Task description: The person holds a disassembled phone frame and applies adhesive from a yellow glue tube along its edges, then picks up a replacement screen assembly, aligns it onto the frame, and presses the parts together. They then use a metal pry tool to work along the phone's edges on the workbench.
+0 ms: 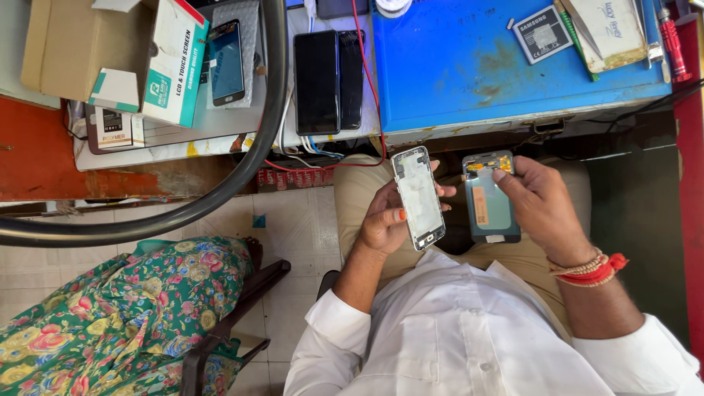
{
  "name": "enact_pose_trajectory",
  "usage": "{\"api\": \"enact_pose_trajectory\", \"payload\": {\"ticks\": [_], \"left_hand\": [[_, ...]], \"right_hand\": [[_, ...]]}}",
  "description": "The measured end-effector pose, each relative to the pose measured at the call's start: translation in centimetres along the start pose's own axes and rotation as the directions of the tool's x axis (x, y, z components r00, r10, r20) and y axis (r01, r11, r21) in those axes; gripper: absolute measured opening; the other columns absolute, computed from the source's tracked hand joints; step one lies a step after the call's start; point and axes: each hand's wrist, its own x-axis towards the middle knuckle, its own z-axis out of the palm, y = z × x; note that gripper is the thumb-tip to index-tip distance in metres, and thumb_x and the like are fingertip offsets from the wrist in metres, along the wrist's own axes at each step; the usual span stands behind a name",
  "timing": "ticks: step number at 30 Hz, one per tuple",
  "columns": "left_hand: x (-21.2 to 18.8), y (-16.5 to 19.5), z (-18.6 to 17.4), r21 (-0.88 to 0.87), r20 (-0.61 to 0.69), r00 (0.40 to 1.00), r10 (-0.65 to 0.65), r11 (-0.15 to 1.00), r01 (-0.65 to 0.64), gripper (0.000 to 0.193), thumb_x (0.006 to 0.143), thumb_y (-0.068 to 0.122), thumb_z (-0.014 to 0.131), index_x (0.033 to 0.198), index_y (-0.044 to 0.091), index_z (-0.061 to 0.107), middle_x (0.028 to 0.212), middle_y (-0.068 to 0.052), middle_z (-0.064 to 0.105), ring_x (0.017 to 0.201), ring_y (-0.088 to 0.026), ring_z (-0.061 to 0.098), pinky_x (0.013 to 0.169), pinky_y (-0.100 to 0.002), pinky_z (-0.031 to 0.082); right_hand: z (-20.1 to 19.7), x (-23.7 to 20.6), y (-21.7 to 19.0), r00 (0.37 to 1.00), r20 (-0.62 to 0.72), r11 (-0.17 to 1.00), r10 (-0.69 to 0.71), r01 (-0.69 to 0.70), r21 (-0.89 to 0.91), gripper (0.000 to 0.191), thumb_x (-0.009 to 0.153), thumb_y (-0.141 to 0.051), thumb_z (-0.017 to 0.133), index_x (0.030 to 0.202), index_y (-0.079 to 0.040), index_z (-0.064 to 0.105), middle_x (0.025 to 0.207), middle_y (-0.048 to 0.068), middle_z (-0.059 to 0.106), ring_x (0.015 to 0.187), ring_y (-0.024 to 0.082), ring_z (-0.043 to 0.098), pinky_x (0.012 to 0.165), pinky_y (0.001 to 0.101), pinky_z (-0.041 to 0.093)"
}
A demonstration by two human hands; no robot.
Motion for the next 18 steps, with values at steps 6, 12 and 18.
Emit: {"api": "enact_pose_trajectory", "payload": {"ticks": [6, 12, 18], "left_hand": [[-1.3, -1.3, -1.5, -0.056, -0.046, 0.995, -0.083, 0.995, 0.080, 0.096, 0.083, 0.021, 0.079, 0.163, -0.005, 0.033, 0.130, -0.020, 0.065, 0.120, -0.037, 0.066, 0.108, -0.053, 0.054], [-1.6, -2.1, -2.4, -0.031, -0.093, 0.989, -0.119, 0.993, 0.116, 0.089, 0.083, 0.020, 0.078, 0.158, -0.003, 0.037, 0.136, -0.017, 0.061, 0.119, -0.036, 0.068, 0.104, -0.052, 0.056], [-1.7, -1.6, -3.1, 0.107, -0.134, 0.986, -0.102, 0.987, 0.117, 0.084, 0.082, 0.020, 0.078, 0.152, -0.006, 0.041, 0.136, -0.017, 0.062, 0.114, -0.035, 0.069, 0.098, -0.047, 0.058]], "right_hand": [[0.5, -0.5, -1.5, 0.997, -0.021, 0.979, -0.076, 0.071, -0.191, 0.021, 0.103, -0.019, 0.061, 0.097, 0.001, 0.066, 0.069, -0.005, 0.059, 0.061, 0.000, 0.044, 0.048, 0.0261, 0.038], [2.3, 0.1, -2.7, 0.980, -0.036, 0.817, -0.195, 0.142, -0.560, 0.032, 0.101, -0.020, 0.065, 0.081, 0.002, 0.054, 0.058, 0.017, 0.049, 0.051, 0.028, 0.042, 0.049, 0.0407, 0.038], [3.8, 0.4, -2.8, 0.958, -0.008, 0.741, -0.286, 0.216, -0.636, 0.028, 0.100, -0.021, 0.063, 0.084, 0.001, 0.056, 0.065, 0.024, 0.058, 0.061, 0.047, 0.058, 0.053, 0.0509, 0.044]]}}
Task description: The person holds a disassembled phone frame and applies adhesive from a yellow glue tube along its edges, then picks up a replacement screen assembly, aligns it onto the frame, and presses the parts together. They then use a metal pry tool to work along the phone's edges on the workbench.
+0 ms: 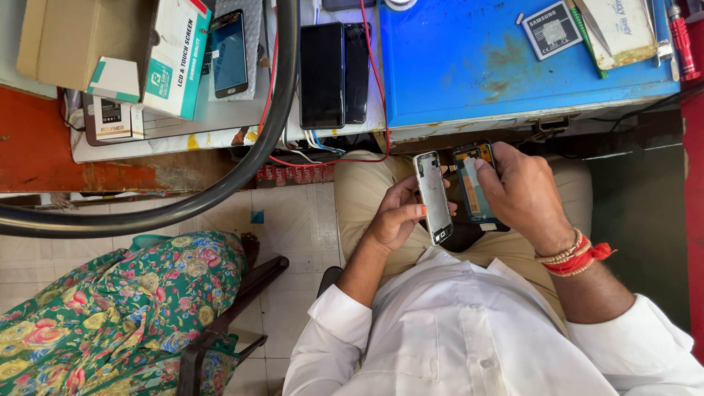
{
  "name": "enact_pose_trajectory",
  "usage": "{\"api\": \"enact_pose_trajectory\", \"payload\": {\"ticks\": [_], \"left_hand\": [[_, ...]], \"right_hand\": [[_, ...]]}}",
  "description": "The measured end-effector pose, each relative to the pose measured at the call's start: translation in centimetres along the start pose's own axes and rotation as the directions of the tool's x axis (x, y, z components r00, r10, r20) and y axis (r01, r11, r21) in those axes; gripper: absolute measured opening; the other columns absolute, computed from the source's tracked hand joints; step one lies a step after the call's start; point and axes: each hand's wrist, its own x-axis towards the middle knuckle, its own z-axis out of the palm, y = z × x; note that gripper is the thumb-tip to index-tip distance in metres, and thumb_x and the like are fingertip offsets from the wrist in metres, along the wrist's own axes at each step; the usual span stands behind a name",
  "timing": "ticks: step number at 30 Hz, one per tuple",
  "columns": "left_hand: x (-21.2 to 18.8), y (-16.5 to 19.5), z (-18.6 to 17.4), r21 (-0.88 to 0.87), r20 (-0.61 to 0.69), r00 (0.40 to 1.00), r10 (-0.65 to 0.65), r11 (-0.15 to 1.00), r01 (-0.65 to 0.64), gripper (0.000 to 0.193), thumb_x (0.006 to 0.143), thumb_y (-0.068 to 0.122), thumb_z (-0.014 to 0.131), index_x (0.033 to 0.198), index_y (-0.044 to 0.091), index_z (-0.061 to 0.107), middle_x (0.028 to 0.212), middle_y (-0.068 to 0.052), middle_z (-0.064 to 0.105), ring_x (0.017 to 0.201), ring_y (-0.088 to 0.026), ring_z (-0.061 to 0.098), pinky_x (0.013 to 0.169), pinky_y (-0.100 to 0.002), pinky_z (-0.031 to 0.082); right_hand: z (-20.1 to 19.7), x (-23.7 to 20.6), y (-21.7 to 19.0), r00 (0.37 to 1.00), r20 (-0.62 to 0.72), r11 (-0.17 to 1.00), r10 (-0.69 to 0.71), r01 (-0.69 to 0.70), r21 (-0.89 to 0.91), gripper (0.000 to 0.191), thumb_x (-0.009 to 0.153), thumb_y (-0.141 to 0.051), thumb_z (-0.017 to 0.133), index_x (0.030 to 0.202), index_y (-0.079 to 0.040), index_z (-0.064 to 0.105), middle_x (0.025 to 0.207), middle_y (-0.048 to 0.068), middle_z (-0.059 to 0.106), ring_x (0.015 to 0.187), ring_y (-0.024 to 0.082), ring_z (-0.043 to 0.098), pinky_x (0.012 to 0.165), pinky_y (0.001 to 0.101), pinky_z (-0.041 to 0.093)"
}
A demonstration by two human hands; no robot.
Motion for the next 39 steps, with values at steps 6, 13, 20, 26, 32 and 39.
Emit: {"api": "enact_pose_trajectory", "payload": {"ticks": [6, 13, 20, 26, 32, 39], "left_hand": [[0.2, 0.0, -0.3, 0.087, -0.018, 0.999, -0.032, 0.996, 0.034, 0.079, 0.084, 0.016, 0.077, 0.152, -0.005, 0.043, 0.124, -0.014, 0.063, 0.113, -0.031, 0.070, 0.098, -0.042, 0.058], [0.5, -0.1, 0.2, 0.152, -0.048, 0.998, -0.049, 0.987, 0.055, 0.079, 0.085, 0.015, 0.077, 0.152, -0.009, 0.042, 0.126, -0.016, 0.065, 0.112, -0.028, 0.070, 0.098, -0.040, 0.058], [1.3, -0.3, 0.7, 0.187, -0.078, 0.995, -0.065, 0.979, 0.079, 0.082, 0.082, 0.016, 0.077, 0.151, -0.008, 0.040, 0.129, -0.014, 0.063, 0.110, -0.027, 0.070, 0.096, -0.039, 0.058], [1.8, -0.5, 1.0, 0.218, -0.092, 0.993, -0.075, 0.972, 0.093, 0.083, 0.081, 0.016, 0.077, 0.151, -0.009, 0.041, 0.126, -0.015, 0.063, 0.110, -0.027, 0.070, 0.094, -0.039, 0.059], [2.0, -0.4, 1.4, 0.220, -0.094, 0.993, -0.077, 0.971, 0.096, 0.080, 0.082, 0.016, 0.077, 0.149, -0.009, 0.043, 0.127, -0.014, 0.063, 0.110, -0.026, 0.070, 0.097, -0.039, 0.058], [2.1, -0.5, 1.3, 0.253, -0.097, 0.993, -0.072, 0.963, 0.094, 0.076, 0.082, 0.014, 0.075, 0.147, -0.009, 0.045, 0.122, -0.013, 0.064, 0.107, -0.024, 0.070, 0.096, -0.037, 0.058]], "right_hand": [[1.5, -0.2, 0.3, 0.998, -0.036, 0.997, -0.050, 0.048, -0.056, 0.024, 0.099, -0.020, 0.063, 0.087, 0.000, 0.058, 0.065, 0.025, 0.060, 0.064, 0.049, 0.061, 0.057, 0.0545, 0.047], [2.0, -0.4, 0.8, 0.998, -0.043, 0.999, -0.043, 0.042, -0.019, 0.026, 0.100, -0.020, 0.062, 0.084, 0.000, 0.056, 0.064, 0.025, 0.059, 0.063, 0.048, 0.061, 0.055, 0.0538, 0.046], [1.7, -0.1, 1.8, 0.998, -0.043, 0.999, -0.044, 0.044, -0.013, 0.026, 0.100, -0.020, 0.062, 0.084, 0.000, 0.056, 0.064, 0.025, 0.059, 0.063, 0.049, 0.061, 0.055, 0.0543, 0.046], [1.6, 0.0, 2.3, 1.000, -0.019, 0.999, 0.006, -0.007, -0.034, 0.026, 0.099, -0.021, 0.062, 0.083, 0.000, 0.056, 0.061, 0.024, 0.059, 0.060, 0.048, 0.061, 0.055, 0.0547, 0.047], [1.6, 0.0, 2.4, 1.000, -0.027, 0.999, -0.004, 0.003, -0.032, 0.027, 0.100, -0.021, 0.062, 0.083, 0.000, 0.056, 0.061, 0.024, 0.059, 0.062, 0.048, 0.061, 0.056, 0.0553, 0.047], [1.6, 0.0, 2.3, 0.999, -0.046, 0.999, -0.026, 0.025, -0.027, 0.027, 0.100, -0.020, 0.063, 0.082, 0.000, 0.055, 0.062, 0.023, 0.059, 0.062, 0.048, 0.061, 0.056, 0.0544, 0.046]]}}
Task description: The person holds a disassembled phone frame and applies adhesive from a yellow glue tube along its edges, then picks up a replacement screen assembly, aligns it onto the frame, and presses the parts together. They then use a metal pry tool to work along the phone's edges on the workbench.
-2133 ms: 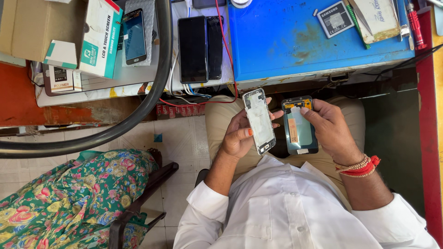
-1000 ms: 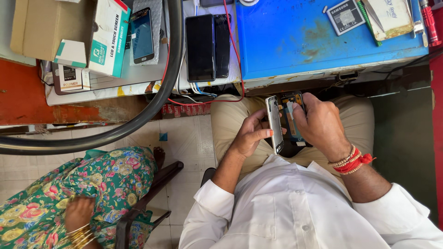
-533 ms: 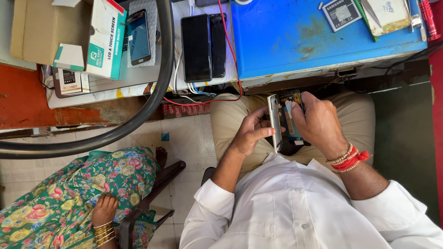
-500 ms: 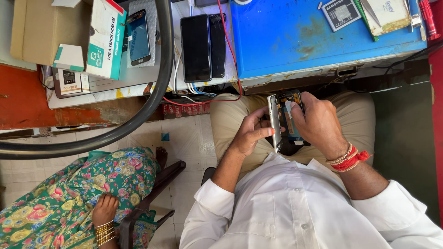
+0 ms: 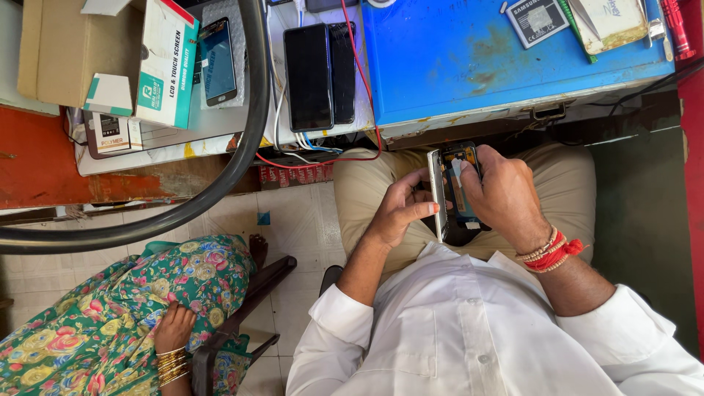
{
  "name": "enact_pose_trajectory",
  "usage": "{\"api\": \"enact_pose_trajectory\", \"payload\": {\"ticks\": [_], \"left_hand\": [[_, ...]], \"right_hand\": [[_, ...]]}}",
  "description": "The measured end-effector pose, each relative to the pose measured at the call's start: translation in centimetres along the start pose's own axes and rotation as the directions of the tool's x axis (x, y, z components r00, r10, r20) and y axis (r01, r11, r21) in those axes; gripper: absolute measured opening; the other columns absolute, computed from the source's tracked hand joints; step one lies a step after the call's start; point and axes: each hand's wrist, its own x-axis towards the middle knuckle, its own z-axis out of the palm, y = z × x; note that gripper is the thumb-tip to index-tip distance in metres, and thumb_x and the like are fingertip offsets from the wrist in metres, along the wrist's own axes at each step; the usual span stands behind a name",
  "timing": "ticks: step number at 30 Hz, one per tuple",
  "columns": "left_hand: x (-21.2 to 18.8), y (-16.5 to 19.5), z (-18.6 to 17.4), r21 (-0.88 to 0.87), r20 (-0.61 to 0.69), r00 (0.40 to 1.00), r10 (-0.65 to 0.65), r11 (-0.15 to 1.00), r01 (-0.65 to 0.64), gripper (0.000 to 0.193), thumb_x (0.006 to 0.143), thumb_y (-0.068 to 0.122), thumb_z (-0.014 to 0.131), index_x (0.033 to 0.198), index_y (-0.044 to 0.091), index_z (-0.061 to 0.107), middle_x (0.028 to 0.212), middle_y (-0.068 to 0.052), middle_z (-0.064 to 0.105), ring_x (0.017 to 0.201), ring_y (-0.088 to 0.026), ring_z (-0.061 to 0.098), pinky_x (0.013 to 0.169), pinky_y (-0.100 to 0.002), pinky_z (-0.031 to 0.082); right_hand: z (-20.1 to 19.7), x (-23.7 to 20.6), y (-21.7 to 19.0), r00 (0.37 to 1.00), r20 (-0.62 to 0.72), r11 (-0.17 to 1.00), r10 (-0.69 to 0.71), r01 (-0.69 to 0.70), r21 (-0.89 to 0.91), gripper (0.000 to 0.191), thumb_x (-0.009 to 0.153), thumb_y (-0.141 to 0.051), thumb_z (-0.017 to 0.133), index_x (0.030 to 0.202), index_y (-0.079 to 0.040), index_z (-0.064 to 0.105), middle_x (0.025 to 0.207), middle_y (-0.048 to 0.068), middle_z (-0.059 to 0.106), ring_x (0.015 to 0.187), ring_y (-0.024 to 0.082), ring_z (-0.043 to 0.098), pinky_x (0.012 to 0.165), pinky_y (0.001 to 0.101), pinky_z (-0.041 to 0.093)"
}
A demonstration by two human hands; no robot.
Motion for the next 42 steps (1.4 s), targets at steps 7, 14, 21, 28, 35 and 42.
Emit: {"api": "enact_pose_trajectory", "payload": {"ticks": [7, 14, 21, 28, 35, 42], "left_hand": [[0.1, 0.2, 0.4, 0.035, -0.017, 1.000, 0.009, 0.999, -0.009, 0.076, 0.083, 0.014, 0.075, 0.149, -0.011, 0.045, 0.118, -0.012, 0.066, 0.102, -0.017, 0.069, 0.094, -0.032, 0.056], [0.9, 1.7, 2.7, 0.059, 0.005, 0.999, 0.034, 0.998, -0.034, 0.070, 0.087, 0.007, 0.073, 0.148, -0.011, 0.045, 0.118, -0.012, 0.066, 0.097, -0.015, 0.067, 0.091, -0.030, 0.056], [2.4, 4.1, 5.3, 0.248, 0.014, 0.997, 0.071, 0.966, -0.072, 0.058, 0.086, 0.009, 0.077, 0.137, -0.009, 0.058, 0.115, -0.008, 0.065, 0.100, -0.015, 0.068, 0.091, -0.029, 0.056], [3.5, 5.9, 8.5, 0.299, 0.048, 0.998, 0.032, 0.953, -0.045, 0.047, 0.087, 0.010, 0.075, 0.129, -0.008, 0.061, 0.109, -0.007, 0.071, 0.099, -0.016, 0.070, 0.090, -0.030, 0.058], [3.6, 7.5, 12.0, 0.450, 0.010, 0.999, 0.053, 0.892, -0.052, 0.038, 0.086, 0.013, 0.079, 0.120, -0.002, 0.070, 0.099, -0.006, 0.065, 0.088, -0.012, 0.061, 0.076, -0.027, 0.053], [4.5, 8.4, 14.9, 0.680, 0.020, 0.987, 0.158, 0.722, -0.129, 0.036, 0.080, 0.020, 0.083, 0.108, -0.002, 0.075, 0.098, -0.006, 0.070, 0.088, -0.014, 0.063, 0.077, -0.029, 0.052]], "right_hand": [[-0.6, -0.2, -0.7, 0.998, -0.002, 0.997, 0.062, -0.062, 0.056, 0.028, 0.100, -0.019, 0.063, 0.082, 0.000, 0.055, 0.062, 0.023, 0.058, 0.059, 0.045, 0.060, 0.054, 0.0517, 0.045], [-2.2, -0.5, -0.7, 0.996, -0.069, 0.989, 0.056, -0.046, 0.142, 0.026, 0.102, -0.018, 0.064, 0.084, 0.001, 0.057, 0.062, 0.021, 0.057, 0.057, 0.042, 0.059, 0.051, 0.0471, 0.043], [-3.8, -0.7, -0.2, 0.990, -0.087, 0.958, 0.109, -0.082, 0.274, 0.025, 0.104, -0.018, 0.065, 0.090, 0.002, 0.063, 0.059, 0.012, 0.055, 0.049, 0.020, 0.047, 0.049, 0.0382, 0.039], [-5.0, -1.9, 0.5, 0.974, -0.210, 0.906, 0.086, 0.011, 0.424, 0.026, 0.112, -0.018, 0.057, 0.104, 0.005, 0.066, 0.077, 0.012, 0.062, 0.069, 0.013, 0.051, 0.064, 0.0314, 0.046], [-5.5, -3.5, 0.8, 0.980, -0.154, 0.540, 0.129, 0.061, 0.839, 0.034, 0.110, -0.018, 0.044, 0.124, 0.005, 0.066, 0.105, 0.006, 0.070, 0.093, 0.010, 0.060, 0.085, 0.0262, 0.049], [-6.8, -4.8, 0.8, 0.977, -0.108, 0.256, 0.186, 0.058, 0.965, 0.037, 0.108, -0.019, 0.042, 0.125, 0.004, 0.066, 0.108, 0.009, 0.072, 0.097, 0.014, 0.066, 0.091, 0.0297, 0.052]]}}
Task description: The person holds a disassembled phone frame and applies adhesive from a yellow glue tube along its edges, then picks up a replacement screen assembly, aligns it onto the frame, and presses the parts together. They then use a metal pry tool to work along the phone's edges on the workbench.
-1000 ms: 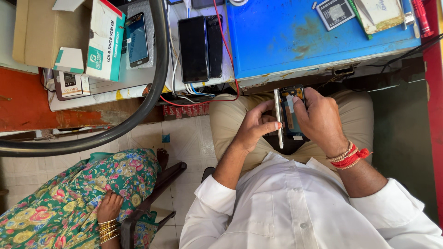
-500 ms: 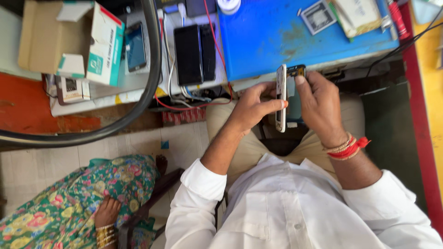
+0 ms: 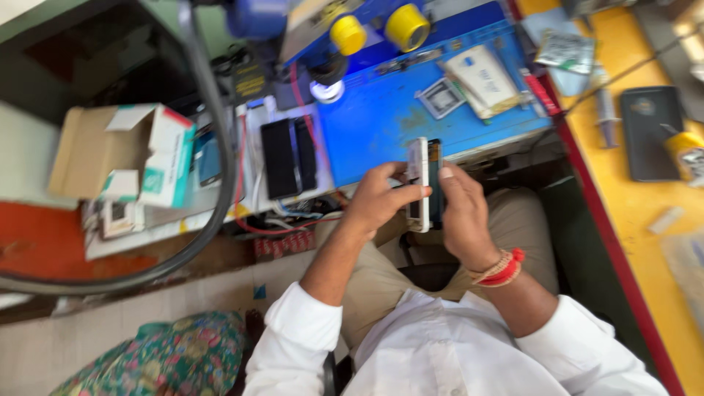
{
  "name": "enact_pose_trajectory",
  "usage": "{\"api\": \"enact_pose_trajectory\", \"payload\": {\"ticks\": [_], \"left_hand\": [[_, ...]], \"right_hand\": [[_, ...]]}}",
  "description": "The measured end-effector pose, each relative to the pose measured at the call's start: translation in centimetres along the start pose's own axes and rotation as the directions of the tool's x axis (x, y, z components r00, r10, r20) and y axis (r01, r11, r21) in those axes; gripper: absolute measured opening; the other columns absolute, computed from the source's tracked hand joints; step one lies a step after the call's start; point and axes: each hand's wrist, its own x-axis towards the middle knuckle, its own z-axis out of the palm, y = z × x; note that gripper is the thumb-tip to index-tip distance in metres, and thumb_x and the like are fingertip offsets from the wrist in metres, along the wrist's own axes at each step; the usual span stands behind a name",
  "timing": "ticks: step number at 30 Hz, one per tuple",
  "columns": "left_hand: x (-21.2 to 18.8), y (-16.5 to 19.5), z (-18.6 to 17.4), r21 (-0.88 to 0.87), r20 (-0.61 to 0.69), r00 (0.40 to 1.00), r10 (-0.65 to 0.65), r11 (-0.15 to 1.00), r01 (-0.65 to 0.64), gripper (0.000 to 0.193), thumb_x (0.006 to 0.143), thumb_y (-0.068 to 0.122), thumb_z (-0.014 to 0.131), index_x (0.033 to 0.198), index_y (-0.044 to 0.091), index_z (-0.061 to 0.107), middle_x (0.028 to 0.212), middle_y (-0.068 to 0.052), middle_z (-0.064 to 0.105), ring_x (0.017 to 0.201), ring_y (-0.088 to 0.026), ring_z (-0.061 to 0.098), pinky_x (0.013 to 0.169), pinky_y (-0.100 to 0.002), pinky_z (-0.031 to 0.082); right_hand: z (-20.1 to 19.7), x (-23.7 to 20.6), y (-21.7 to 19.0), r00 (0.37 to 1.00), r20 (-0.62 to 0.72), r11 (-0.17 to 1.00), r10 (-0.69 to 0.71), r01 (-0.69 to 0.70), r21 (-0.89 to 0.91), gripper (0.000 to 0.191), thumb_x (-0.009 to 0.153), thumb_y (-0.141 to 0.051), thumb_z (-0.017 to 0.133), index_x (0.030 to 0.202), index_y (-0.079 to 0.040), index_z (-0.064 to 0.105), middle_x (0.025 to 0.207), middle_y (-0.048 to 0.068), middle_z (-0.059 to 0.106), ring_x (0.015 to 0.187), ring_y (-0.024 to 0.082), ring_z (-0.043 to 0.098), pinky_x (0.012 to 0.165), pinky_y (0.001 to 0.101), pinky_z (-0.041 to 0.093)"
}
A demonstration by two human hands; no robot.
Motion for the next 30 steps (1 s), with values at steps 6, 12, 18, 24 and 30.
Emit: {"api": "enact_pose_trajectory", "payload": {"ticks": [6, 12, 18, 24, 30], "left_hand": [[1.7, 1.2, 1.2, -0.099, 0.119, 0.989, -0.090, 0.990, 0.102, 0.042, 0.080, 0.014, 0.080, 0.118, -0.002, 0.071, 0.099, -0.001, 0.069, 0.088, -0.011, 0.064, 0.079, -0.027, 0.053], [3.7, -1.2, 5.4, -0.049, 0.098, 0.958, -0.269, 0.960, 0.274, 0.046, 0.080, 0.006, 0.076, 0.124, -0.006, 0.067, 0.096, -0.013, 0.073, 0.077, -0.020, 0.070, 0.064, -0.031, 0.057], [7.4, -6.8, 7.2, 0.220, 0.143, 0.964, -0.224, 0.957, 0.189, 0.058, 0.079, 0.005, 0.076, 0.133, -0.011, 0.060, 0.110, -0.022, 0.070, 0.093, -0.027, 0.074, 0.078, -0.038, 0.063], [9.8, -10.9, 8.3, 0.306, 0.079, 0.924, -0.375, 0.891, 0.335, 0.063, 0.084, 0.008, 0.075, 0.139, -0.011, 0.053, 0.117, -0.028, 0.068, 0.102, -0.039, 0.075, 0.087, -0.047, 0.064], [9.3, -8.2, 10.3, 0.313, 0.154, 0.969, -0.194, 0.940, 0.138, 0.057, 0.081, 0.012, 0.077, 0.132, -0.008, 0.063, 0.113, -0.020, 0.073, 0.100, -0.025, 0.073, 0.084, -0.035, 0.059]], "right_hand": [[-2.6, 0.2, 1.0, 0.998, -0.061, 0.989, 0.001, 0.008, 0.149, 0.033, 0.104, -0.020, 0.054, 0.122, 0.005, 0.066, 0.110, 0.008, 0.072, 0.102, 0.015, 0.065, 0.096, 0.0318, 0.051], [-8.0, 0.1, 2.4, 0.990, -0.065, 0.947, 0.128, -0.102, 0.304, 0.049, 0.105, -0.025, 0.057, 0.148, -0.001, 0.052, 0.118, 0.001, 0.069, 0.106, 0.008, 0.064, 0.094, 0.0261, 0.052], [-12.6, -0.7, 3.0, 0.997, 0.041, 0.933, 0.067, -0.077, 0.351, 0.055, 0.108, -0.028, 0.058, 0.158, -0.007, 0.047, 0.111, 0.001, 0.065, 0.090, 0.008, 0.060, 0.076, 0.0250, 0.052], [-15.6, -0.3, 5.5, 0.998, 0.057, 0.910, 0.013, -0.035, 0.414, 0.058, 0.108, -0.025, 0.061, 0.161, -0.008, 0.046, 0.117, 0.001, 0.067, 0.100, 0.006, 0.063, 0.086, 0.0242, 0.054], [-15.9, 0.8, 6.9, 0.999, -0.027, 0.945, -0.024, 0.031, 0.325, 0.051, 0.108, -0.017, 0.059, 0.156, -0.004, 0.050, 0.115, -0.001, 0.066, 0.103, 0.006, 0.060, 0.093, 0.0244, 0.052]]}}
